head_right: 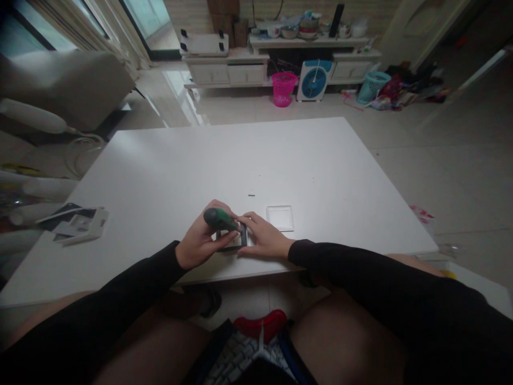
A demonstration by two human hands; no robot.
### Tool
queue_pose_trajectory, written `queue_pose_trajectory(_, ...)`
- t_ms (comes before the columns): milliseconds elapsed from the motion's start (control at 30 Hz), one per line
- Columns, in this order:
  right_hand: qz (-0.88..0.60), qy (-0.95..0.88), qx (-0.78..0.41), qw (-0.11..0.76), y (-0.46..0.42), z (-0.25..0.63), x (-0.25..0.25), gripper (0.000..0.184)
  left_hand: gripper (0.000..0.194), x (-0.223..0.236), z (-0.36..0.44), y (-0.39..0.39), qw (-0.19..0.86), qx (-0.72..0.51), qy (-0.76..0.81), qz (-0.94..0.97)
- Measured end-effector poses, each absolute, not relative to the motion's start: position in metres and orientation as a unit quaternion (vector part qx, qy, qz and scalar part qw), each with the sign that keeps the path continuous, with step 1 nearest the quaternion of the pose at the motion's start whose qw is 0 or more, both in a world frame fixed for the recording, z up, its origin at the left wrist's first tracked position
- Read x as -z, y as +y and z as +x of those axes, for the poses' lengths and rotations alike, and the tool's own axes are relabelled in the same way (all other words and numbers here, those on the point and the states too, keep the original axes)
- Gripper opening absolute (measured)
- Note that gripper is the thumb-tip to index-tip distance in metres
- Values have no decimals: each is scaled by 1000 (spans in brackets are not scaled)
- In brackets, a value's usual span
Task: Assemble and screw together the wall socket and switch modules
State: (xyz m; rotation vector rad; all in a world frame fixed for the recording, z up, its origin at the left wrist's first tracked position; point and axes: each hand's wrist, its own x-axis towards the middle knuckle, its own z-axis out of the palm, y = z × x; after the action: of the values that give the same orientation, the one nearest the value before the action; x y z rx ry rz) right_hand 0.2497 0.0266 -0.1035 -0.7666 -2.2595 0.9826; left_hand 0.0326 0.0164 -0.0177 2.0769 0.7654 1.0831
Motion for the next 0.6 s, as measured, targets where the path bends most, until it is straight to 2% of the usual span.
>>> queue_pose_trajectory(100,-283,-841,-368,278,27,250,104,85,17,16,34,16,326,-406,304,797)
queue_pose_trajectory(200,-284,-840,-365,283,27,250,108,86,23,17,34,13,399,-400,317,762)
queue_pose_trajectory(333,-286,-843,-357,284,28,250,112,90,22,21,34,9,476,-395,295,728)
queue_pose_trajectory(533,-282,-840,-367,283,27,250,108,80,22,17,36,10,455,-381,318,739)
queue_pose_trajectory(600,-283,-839,-369,282,27,250,107,78,17,13,35,12,434,-365,320,759)
